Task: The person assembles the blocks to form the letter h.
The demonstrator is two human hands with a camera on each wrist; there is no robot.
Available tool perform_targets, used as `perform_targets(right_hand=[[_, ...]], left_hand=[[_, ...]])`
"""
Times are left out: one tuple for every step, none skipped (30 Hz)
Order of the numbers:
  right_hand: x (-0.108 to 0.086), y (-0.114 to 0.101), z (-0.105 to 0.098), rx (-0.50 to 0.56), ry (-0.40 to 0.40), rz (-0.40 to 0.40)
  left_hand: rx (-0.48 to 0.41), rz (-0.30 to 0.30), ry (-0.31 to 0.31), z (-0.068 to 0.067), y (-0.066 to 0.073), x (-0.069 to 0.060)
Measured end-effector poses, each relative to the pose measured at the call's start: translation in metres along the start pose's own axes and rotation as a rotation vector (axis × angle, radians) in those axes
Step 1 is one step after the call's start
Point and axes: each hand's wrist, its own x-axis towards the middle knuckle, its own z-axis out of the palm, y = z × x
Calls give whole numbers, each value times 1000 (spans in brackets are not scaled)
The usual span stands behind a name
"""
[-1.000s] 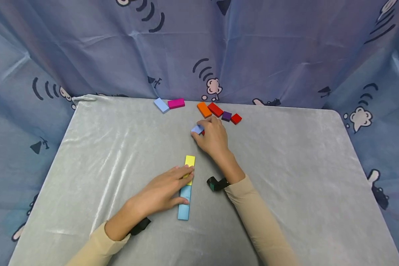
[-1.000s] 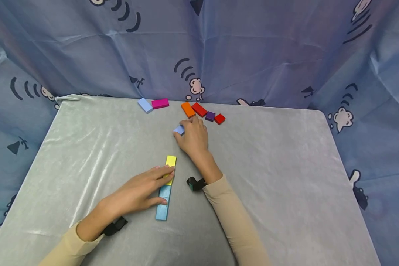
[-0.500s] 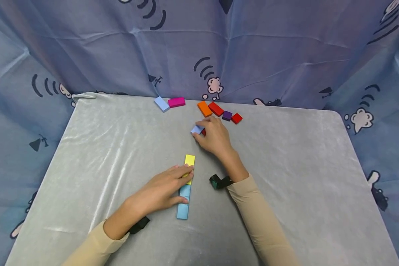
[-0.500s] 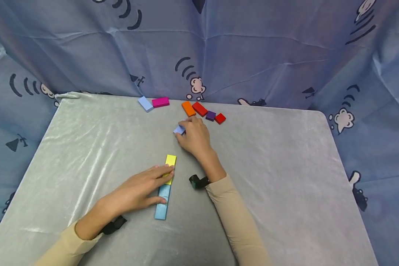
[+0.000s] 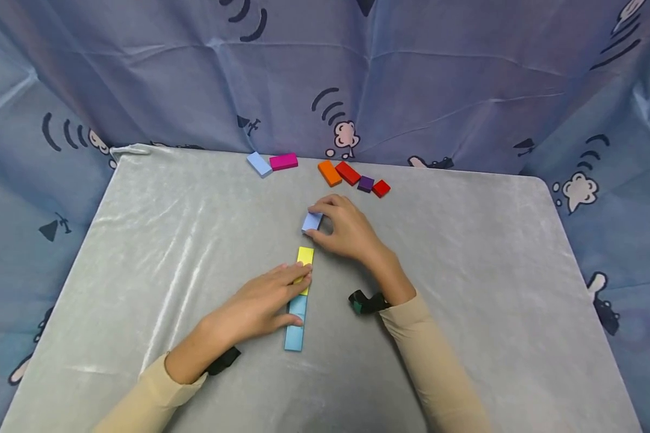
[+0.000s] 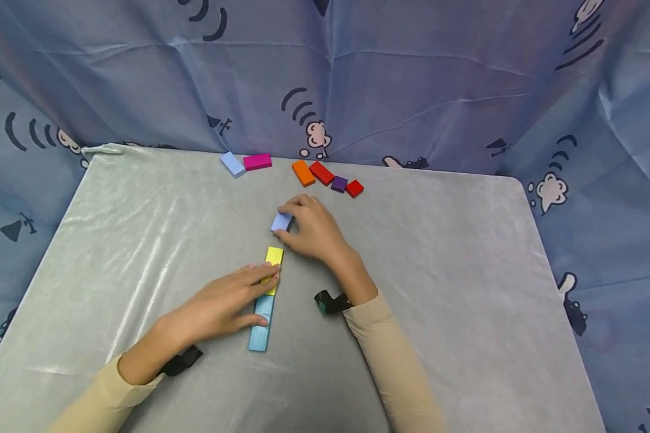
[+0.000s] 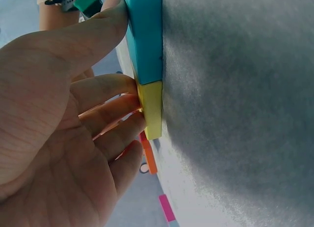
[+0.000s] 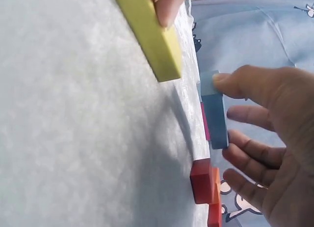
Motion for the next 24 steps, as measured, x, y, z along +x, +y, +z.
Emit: perform_targets(right_hand=[[-1, -1, -1, 11, -6, -6], [-2, -1, -1, 19, -10, -10], [-3, -2, -1, 27, -16, -14], [-4, -2, -1, 32, -22, -18], [-4, -2, -1, 35, -28, -23], [-4, -2, 0, 39, -35, -28], [-4, -3, 0, 40, -42, -35], [-4, -3, 1, 42, -48, -41], [-4, -3, 1, 43, -54, -47], [-5, -3, 2, 42, -60, -50], [-5, -3, 2, 40, -65, -54], [-5, -3, 2, 40, -71, -57], [-5, -2, 2, 36, -77, -59], [-5, -2, 3, 33, -83, -61], [-5, -2, 2, 30, -89, -63], [-5, -2, 2, 28, -94, -64], [-6, -1, 2, 25, -99, -65], [-7, 0, 2, 24, -103, -63], [-7, -1, 2, 24, -105, -63], [-8, -1, 2, 25, -107, -62], [-8, -1, 2, 27, -109, -63], [-8, -1, 2, 29, -112, -63], [-9, -1, 3, 32, -115, -67], [-9, -2, 3, 36, -119, -72]], left_hand=[[0, 0, -1, 0, 0, 0], [2, 3, 0, -1, -1, 0], [-3, -1, -4, -1, -1, 1], [-4, -1, -5, -1, -1, 1], [-6, -2, -6, -1, -1, 1], [-7, -1, -6, -1, -1, 1], [-6, 0, -5, -1, -1, 1], [-6, 1, -6, -1, -1, 1], [-6, -1, -6, -1, -1, 1], [-5, 2, -4, 0, -1, 1], [-4, 2, -5, 0, -1, 1], [-3, 2, -5, 0, -1, 1], [0, 0, -6, 0, 0, 1], [1, -2, -8, 0, 0, 1], [3, -3, -7, 0, -1, 1], [5, -3, -7, 0, 0, 1], [8, -2, -6, 0, -1, 1], [9, 2, -5, 0, -1, 2], [12, 4, -3, 0, -1, 1], [13, 6, 0, 0, -1, 1], [15, 9, 3, 0, -1, 1], [17, 9, 4, 0, -1, 0], [18, 10, 4, 0, -1, 0], [18, 9, 4, 0, -1, 0]])
